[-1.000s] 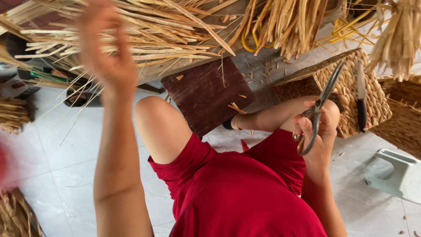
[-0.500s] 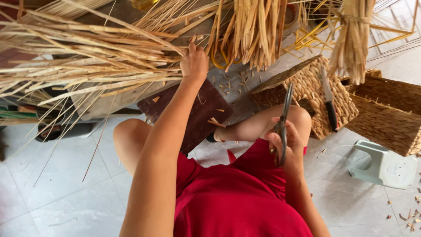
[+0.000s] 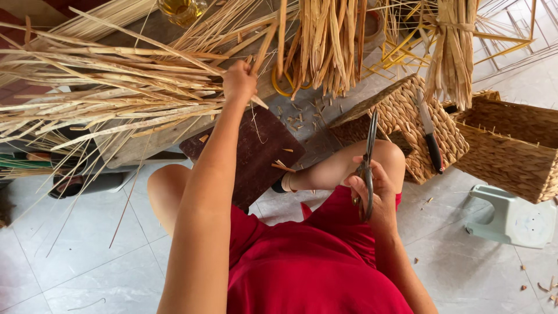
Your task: The person sits on the floor and trims and splits dried plant fiber strips with scissors, cutting off thin edge pieces and setting trimmed strips aside while reaching for new strips from the pile on the workbench.
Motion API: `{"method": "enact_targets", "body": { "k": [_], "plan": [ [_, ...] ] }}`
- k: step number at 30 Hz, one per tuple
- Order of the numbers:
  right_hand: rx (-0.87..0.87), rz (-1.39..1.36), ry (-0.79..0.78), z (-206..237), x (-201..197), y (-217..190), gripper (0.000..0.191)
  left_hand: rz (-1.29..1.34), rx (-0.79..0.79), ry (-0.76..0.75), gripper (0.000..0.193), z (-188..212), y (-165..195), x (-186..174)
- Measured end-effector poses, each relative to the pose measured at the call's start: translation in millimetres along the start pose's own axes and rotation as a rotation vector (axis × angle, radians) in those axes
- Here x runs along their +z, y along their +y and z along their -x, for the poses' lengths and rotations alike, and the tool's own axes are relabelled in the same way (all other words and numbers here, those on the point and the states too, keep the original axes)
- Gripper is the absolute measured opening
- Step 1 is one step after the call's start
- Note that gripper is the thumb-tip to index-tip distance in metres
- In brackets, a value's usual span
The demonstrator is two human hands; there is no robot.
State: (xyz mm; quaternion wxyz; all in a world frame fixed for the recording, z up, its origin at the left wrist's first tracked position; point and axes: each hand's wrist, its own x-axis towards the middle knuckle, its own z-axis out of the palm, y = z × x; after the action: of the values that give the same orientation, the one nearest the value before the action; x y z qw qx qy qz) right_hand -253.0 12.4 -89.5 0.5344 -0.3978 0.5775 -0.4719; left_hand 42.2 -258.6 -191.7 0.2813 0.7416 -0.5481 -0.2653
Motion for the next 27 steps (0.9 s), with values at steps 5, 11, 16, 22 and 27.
{"method": "enact_targets", "body": {
  "k": [5, 11, 16, 22, 27],
  "plan": [
    [-0.004, 0.038, -0.011, 7, 4, -2, 0.045, 0.667, -0.368, -0.258, 0.009, 6, -12, -19],
    [-0.021, 0.055, -0.037, 15, 9, -4, 0.046, 0.153, -0.163, -0.290, 0.021, 19, 6, -33],
    [-0.033, 0.056, -0.038, 20, 11, -7, 0.047, 0.846, -0.043, -0.463, 0.035, 28, 13, -41],
    [-0.038, 0.061, -0.033, 26, 8, -9, 0.046, 1.041, 0.097, -0.389, 0.032, 28, 3, -44],
    [-0.060, 0.085, -0.030, 28, 6, -8, 0.045, 1.212, 0.061, -0.298, 0.024, 32, 14, -54]
  ]
}}
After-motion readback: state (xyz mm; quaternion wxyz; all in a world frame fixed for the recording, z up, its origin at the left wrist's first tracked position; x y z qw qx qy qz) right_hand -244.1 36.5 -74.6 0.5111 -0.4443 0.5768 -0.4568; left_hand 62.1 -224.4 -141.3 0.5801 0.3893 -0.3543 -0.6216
